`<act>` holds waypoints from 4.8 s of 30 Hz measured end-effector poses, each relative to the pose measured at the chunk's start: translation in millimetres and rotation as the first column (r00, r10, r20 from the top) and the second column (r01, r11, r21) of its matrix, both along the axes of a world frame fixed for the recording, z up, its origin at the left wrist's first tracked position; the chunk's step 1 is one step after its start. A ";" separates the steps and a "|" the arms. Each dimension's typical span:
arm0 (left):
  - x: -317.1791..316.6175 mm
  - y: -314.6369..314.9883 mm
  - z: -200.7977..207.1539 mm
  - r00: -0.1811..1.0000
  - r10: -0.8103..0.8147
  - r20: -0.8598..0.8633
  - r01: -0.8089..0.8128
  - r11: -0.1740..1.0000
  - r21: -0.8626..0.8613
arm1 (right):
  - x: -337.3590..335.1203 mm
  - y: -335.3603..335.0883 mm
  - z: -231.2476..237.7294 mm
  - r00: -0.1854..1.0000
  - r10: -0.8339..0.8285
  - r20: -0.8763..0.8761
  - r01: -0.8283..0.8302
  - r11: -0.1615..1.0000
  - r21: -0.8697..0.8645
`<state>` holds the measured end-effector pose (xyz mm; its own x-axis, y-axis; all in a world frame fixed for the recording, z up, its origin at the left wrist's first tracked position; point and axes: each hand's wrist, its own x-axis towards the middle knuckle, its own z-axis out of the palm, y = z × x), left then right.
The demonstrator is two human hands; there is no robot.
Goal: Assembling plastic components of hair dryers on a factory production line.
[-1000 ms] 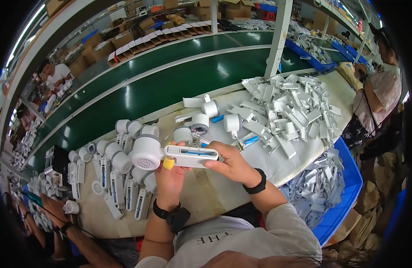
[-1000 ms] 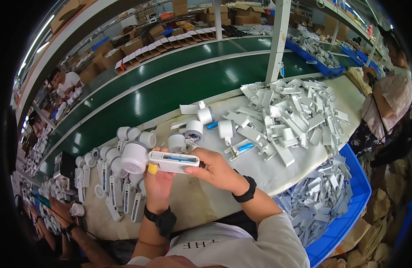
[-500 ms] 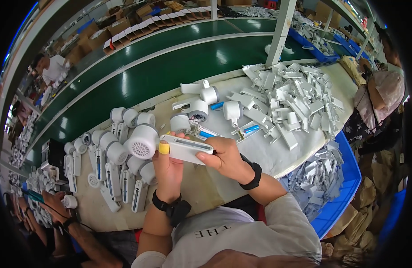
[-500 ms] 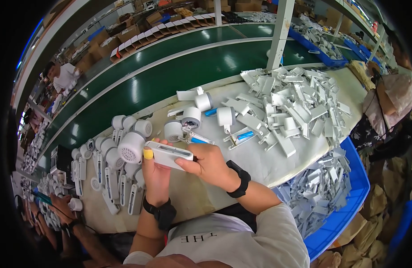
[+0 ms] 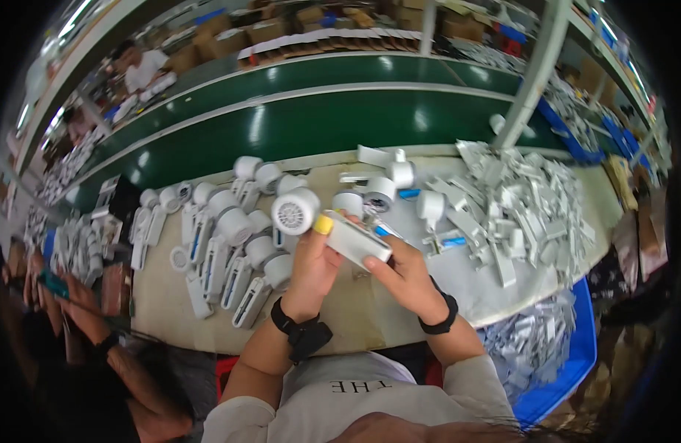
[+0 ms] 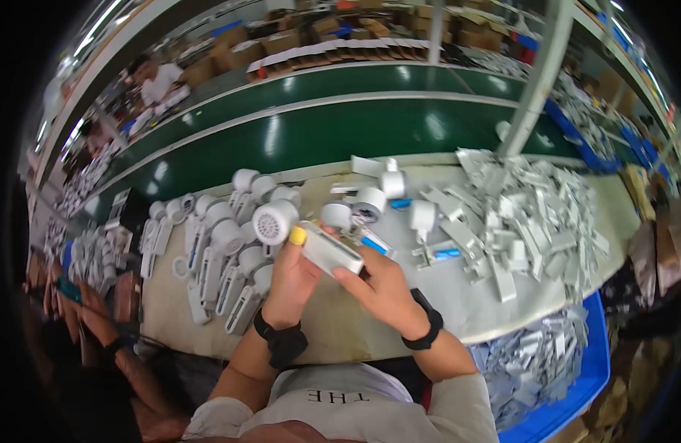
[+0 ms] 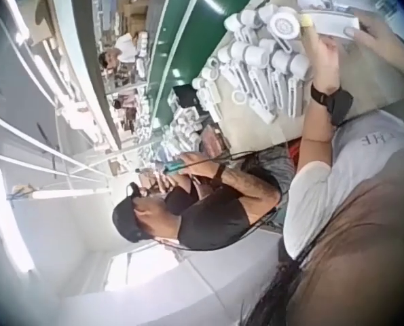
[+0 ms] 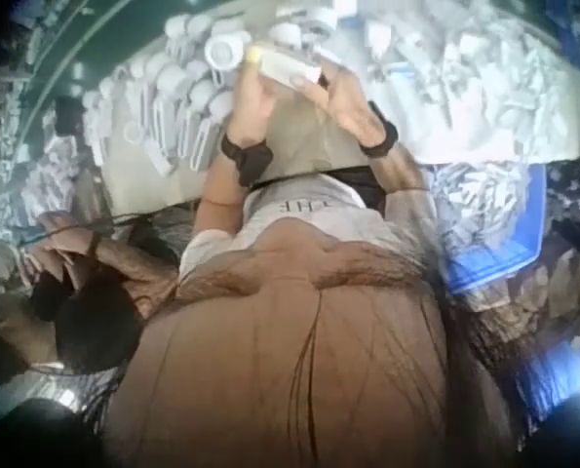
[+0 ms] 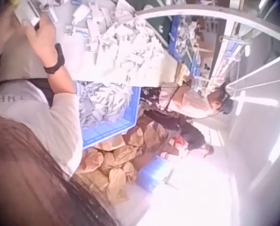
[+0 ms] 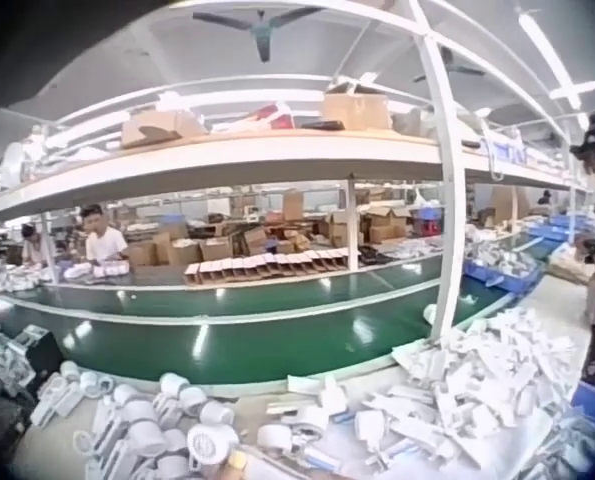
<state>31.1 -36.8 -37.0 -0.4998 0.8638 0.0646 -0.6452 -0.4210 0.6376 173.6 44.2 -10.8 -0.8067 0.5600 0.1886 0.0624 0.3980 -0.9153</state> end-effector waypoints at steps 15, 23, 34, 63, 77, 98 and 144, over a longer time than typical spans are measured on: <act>-254.5 -153.2 61.6 -0.197 -0.423 -0.885 -0.980 0.077 0.182 | 20.5 -12.2 13.1 0.997 0.068 -0.037 -0.051 0.942 0.331; -322.7 -219.4 -35.2 0.000 -0.710 -0.704 -0.965 0.185 -0.187 | 40.9 41.0 45.3 0.965 -0.084 0.247 -0.090 0.781 0.618; -101.6 -90.8 63.9 -0.275 -0.121 -0.954 -0.655 0.750 0.094 | 6.8 129.7 32.3 0.675 -0.492 0.550 -0.015 0.736 0.676; -5.7 -4.0 -20.4 0.923 -0.360 0.134 0.369 0.928 -0.044 | -6.6 63.6 -15.1 0.908 0.097 -0.408 -0.286 0.854 -0.434; 6.2 -11.8 -13.7 0.809 -0.331 -0.486 0.322 0.941 -0.104 | 0.6 68.3 -14.6 0.875 -0.004 -0.484 -0.299 0.781 -0.548; 7.9 -12.3 -8.1 0.957 -0.231 -0.177 0.195 0.960 -0.203 | -0.1 60.7 -14.7 0.880 0.111 -0.461 -0.357 0.796 -0.488; 11.6 -19.3 -3.7 0.450 -0.306 -0.839 -0.145 0.902 -0.407 | 1.2 57.3 52.6 0.901 0.391 0.189 -0.366 0.918 -0.155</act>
<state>42.7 -56.1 -40.7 -0.2932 0.9517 0.0913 0.3324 0.0120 0.9431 174.8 101.5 41.7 -0.9757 0.2118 -0.0562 0.1245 0.3250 -0.9375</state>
